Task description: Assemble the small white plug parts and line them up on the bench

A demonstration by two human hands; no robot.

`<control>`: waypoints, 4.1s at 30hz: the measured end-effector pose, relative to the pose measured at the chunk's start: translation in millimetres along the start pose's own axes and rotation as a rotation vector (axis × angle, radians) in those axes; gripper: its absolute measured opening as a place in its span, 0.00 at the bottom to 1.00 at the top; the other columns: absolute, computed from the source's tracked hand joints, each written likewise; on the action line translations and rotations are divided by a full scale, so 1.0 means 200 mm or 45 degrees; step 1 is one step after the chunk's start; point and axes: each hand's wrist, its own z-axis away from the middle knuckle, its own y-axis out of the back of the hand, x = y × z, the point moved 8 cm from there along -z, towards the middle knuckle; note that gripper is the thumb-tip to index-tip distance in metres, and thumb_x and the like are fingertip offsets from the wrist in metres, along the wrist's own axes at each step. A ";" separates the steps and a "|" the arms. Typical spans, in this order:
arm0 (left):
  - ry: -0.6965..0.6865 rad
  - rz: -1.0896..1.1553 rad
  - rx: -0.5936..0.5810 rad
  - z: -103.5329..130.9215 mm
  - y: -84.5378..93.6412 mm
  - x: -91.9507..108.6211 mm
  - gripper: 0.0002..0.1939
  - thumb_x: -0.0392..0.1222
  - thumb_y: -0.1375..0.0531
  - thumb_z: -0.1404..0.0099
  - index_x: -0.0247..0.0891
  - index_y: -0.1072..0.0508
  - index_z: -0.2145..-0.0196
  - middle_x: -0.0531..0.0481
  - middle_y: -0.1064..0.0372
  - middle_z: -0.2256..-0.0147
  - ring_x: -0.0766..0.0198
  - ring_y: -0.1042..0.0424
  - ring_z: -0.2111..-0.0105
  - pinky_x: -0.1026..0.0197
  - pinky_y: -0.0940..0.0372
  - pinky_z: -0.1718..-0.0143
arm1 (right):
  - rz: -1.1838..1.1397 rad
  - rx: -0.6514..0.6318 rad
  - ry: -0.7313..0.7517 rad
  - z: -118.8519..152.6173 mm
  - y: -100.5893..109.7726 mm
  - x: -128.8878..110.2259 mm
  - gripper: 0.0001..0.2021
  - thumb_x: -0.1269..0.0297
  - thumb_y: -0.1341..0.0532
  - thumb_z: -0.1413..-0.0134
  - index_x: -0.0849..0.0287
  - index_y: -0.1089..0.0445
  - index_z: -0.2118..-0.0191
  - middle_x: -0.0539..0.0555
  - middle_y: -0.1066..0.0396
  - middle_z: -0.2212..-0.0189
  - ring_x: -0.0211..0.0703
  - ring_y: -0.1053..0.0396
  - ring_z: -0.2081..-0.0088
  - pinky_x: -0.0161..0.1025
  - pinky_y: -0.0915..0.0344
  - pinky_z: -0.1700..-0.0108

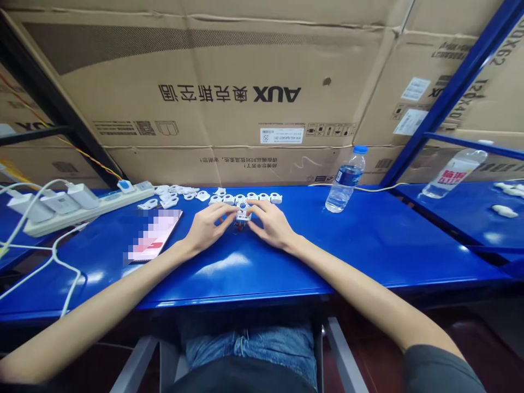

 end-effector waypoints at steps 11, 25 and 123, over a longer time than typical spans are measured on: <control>0.142 -0.074 -0.119 0.01 -0.04 -0.03 0.18 0.43 0.46 0.24 0.42 0.31 0.40 0.46 0.25 0.50 0.59 0.23 0.55 0.59 0.27 0.59 | 0.005 0.009 -0.084 -0.01 0.00 0.07 0.06 0.65 0.39 0.34 0.54 0.30 0.53 0.61 0.28 0.39 0.54 0.31 0.39 0.54 0.33 0.37; -0.022 -0.036 -0.473 0.04 -0.15 0.03 0.16 0.47 0.44 0.27 0.41 0.25 0.47 0.42 0.28 0.49 0.51 0.29 0.49 0.47 0.31 0.46 | 0.460 -0.168 -0.551 0.10 0.26 0.73 0.11 0.57 0.40 0.34 0.55 0.29 0.51 0.60 0.22 0.52 0.61 0.29 0.48 0.53 0.31 0.46; 0.663 0.526 0.047 0.02 -0.04 -0.16 0.16 0.49 0.35 0.35 0.39 0.27 0.54 0.47 0.21 0.61 0.56 0.22 0.59 0.57 0.30 0.62 | 0.159 0.068 0.081 0.01 -0.02 -0.02 0.13 0.57 0.38 0.32 0.56 0.25 0.48 0.61 0.27 0.39 0.54 0.27 0.41 0.54 0.28 0.40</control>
